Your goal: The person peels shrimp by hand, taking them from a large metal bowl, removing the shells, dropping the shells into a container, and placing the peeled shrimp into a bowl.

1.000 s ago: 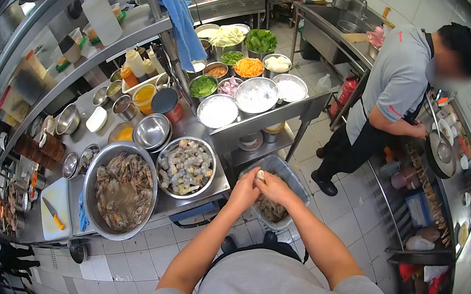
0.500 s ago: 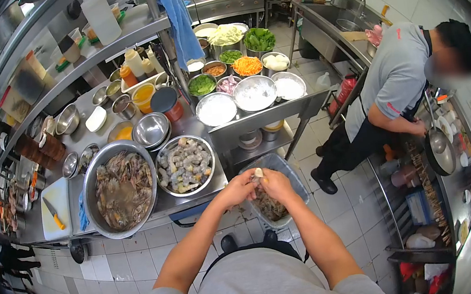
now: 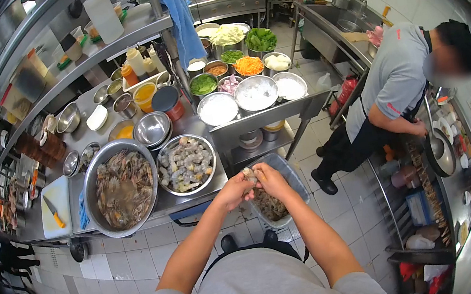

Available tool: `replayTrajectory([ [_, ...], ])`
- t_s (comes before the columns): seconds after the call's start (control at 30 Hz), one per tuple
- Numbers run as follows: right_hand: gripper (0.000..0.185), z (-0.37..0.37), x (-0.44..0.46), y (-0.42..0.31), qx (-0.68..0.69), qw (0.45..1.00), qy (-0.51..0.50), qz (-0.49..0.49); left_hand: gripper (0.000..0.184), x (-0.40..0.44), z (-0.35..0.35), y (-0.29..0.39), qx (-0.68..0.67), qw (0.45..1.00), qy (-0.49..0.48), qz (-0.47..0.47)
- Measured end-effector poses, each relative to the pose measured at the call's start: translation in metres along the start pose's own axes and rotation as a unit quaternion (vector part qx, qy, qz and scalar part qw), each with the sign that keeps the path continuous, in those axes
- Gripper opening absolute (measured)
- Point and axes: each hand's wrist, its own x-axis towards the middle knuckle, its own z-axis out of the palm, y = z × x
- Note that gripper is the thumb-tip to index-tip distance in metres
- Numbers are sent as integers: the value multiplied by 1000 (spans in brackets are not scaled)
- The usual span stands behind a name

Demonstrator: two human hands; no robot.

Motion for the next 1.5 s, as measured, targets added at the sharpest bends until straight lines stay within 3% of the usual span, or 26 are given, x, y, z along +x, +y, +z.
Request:
replayTrajectory([
  [0.1, 23, 12, 3, 25, 83, 992, 41, -83, 27, 5, 10, 1, 45, 998, 52, -6],
  [0.27, 19, 2, 0, 32, -173, 965, 97, -169, 22, 15, 21, -12, 172, 981, 90, -3],
  [0.4, 16, -5, -5, 27, -192, 970, 102, -110, 21, 10, 35, -9, 220, 972, 82, -1],
  [0.6, 11, -8, -4, 29, 16, 991, 132, 3, 27, 9, 34, -17, 286, 956, 36, 53],
  [0.67, 11, -1, 6, 49, 154, 980, 118, 51, 39, 7, 35, -20, 274, 951, 63, 131],
  [0.77, 17, 5, 11, 63, 245, 961, 82, 98, 48, 3, 31, -17, 243, 964, 3, 111],
  [0.9, 15, 5, 15, 59, 239, 963, 60, 107, 43, 13, 18, -33, 179, 978, -4, 104],
  [0.97, 13, 0, 9, 29, 9, 989, 107, 99, 38, 16, 15, -39, 167, 978, 17, 127],
  [1.0, 13, 1, 14, 42, 10, 989, 108, 100, 38, 14, 17, -38, 167, 978, 16, 126],
  [1.07, 14, 3, 29, 86, -197, 957, 212, 29, 34, 7, 26, -29, 107, 982, 22, 151],
  [1.23, 14, -13, 25, 100, -170, 962, 214, 1, 33, -5, 31, -12, -27, 990, 56, 123],
  [1.33, 23, -21, 21, 91, -151, 962, 212, -84, 31, -4, 22, -14, -80, 988, 99, 83],
  [1.43, 26, -31, 18, 89, -247, 932, 253, -85, 29, -2, 16, -16, -96, 985, 127, 58],
  [1.5, 26, -43, 21, 95, -188, 975, 113, 18, 28, 1, 11, -19, -96, 984, 136, 61],
])
